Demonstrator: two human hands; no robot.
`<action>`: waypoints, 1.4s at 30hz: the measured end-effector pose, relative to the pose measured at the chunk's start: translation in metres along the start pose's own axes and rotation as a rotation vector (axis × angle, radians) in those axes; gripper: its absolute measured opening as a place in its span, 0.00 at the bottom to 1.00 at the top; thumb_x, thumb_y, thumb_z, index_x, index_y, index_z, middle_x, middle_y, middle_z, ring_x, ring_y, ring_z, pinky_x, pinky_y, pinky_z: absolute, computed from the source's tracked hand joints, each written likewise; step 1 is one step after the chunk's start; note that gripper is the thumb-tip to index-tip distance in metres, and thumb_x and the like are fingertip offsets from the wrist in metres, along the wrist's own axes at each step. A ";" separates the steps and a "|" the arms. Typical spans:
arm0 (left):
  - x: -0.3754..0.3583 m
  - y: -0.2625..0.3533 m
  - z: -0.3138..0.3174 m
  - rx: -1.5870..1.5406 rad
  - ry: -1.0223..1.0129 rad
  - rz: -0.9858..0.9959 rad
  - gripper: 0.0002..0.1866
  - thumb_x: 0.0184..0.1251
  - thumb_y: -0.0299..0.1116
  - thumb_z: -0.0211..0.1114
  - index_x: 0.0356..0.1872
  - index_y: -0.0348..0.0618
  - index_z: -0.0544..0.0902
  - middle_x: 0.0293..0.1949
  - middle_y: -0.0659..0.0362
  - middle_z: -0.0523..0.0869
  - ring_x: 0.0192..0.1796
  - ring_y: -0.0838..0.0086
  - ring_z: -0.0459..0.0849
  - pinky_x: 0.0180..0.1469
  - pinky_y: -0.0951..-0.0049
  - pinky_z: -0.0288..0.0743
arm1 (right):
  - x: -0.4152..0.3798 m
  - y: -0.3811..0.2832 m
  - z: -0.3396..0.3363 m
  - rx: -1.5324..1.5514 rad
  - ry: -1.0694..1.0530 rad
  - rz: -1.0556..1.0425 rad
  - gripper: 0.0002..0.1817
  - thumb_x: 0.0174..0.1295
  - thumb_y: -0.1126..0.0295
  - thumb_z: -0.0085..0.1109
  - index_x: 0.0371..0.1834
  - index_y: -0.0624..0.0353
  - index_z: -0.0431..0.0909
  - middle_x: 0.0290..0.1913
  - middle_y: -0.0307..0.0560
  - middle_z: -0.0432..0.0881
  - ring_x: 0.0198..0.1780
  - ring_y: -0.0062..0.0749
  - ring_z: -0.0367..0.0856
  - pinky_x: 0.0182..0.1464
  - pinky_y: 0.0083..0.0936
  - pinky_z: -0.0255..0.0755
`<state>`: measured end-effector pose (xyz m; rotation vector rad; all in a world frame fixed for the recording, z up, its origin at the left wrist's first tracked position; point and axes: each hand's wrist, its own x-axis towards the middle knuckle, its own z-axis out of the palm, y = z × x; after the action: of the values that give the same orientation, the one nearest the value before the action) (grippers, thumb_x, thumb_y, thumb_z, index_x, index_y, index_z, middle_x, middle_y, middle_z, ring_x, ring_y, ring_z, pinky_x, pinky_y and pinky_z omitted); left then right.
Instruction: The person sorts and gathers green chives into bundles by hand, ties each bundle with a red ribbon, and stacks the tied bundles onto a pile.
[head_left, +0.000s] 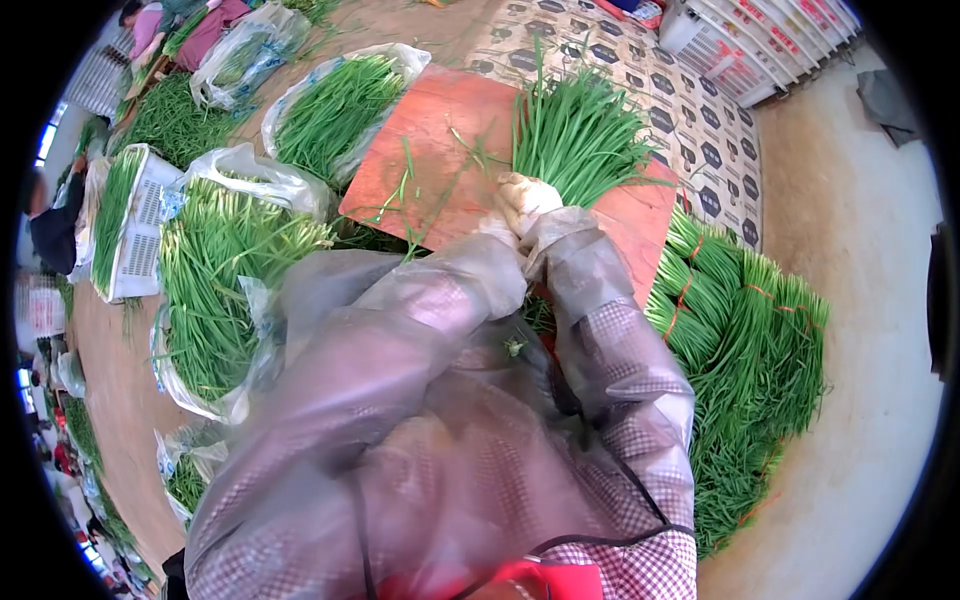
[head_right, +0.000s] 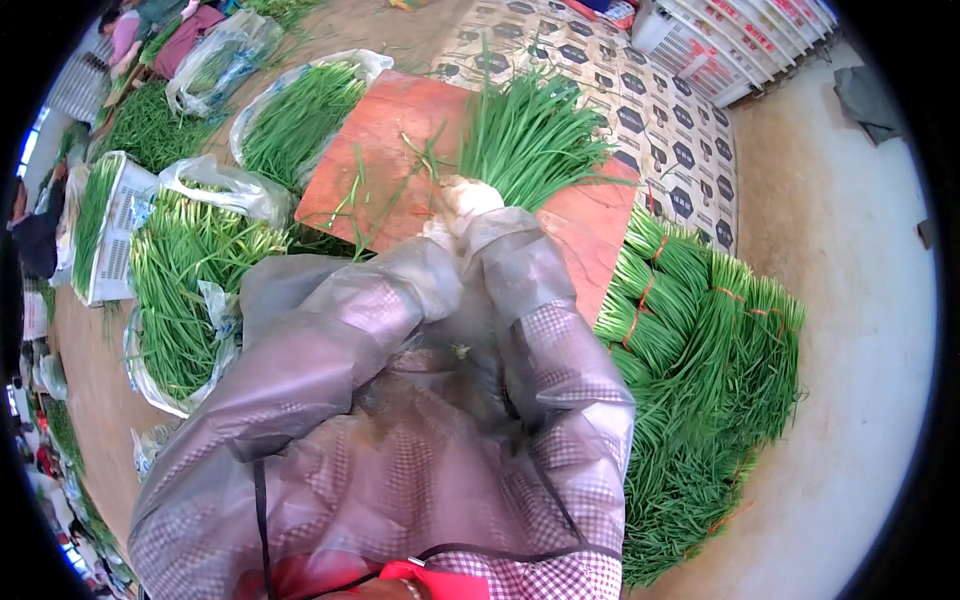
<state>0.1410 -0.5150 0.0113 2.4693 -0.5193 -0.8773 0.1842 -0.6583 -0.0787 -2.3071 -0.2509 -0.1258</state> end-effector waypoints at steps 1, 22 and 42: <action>-0.003 0.001 -0.006 0.085 -0.092 0.021 0.35 0.56 0.44 0.61 0.63 0.38 0.65 0.52 0.41 0.79 0.55 0.51 0.78 0.56 0.58 0.72 | 0.000 0.001 0.000 -0.047 0.040 -0.072 0.08 0.57 0.72 0.58 0.37 0.62 0.80 0.40 0.53 0.81 0.39 0.46 0.81 0.43 0.29 0.76; 0.116 -0.136 -0.049 -0.092 0.415 0.173 0.14 0.58 0.24 0.54 0.41 0.49 0.85 0.40 0.53 0.86 0.45 0.63 0.85 0.52 0.69 0.76 | -0.001 -0.014 -0.009 -0.345 -0.015 0.002 0.13 0.61 0.64 0.55 0.44 0.57 0.82 0.48 0.51 0.81 0.50 0.48 0.79 0.55 0.35 0.71; 0.111 -0.109 0.010 -0.779 -0.076 -0.111 0.16 0.59 0.41 0.66 0.39 0.39 0.85 0.33 0.56 0.87 0.34 0.74 0.82 0.36 0.72 0.74 | -0.001 0.000 -0.008 -0.490 -0.017 -0.232 0.12 0.62 0.62 0.54 0.44 0.53 0.81 0.48 0.49 0.82 0.56 0.46 0.76 0.65 0.40 0.61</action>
<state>0.2356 -0.4833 -0.1081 1.7642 -0.0315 -0.9834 0.1835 -0.6645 -0.0734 -2.7565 -0.5476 -0.3150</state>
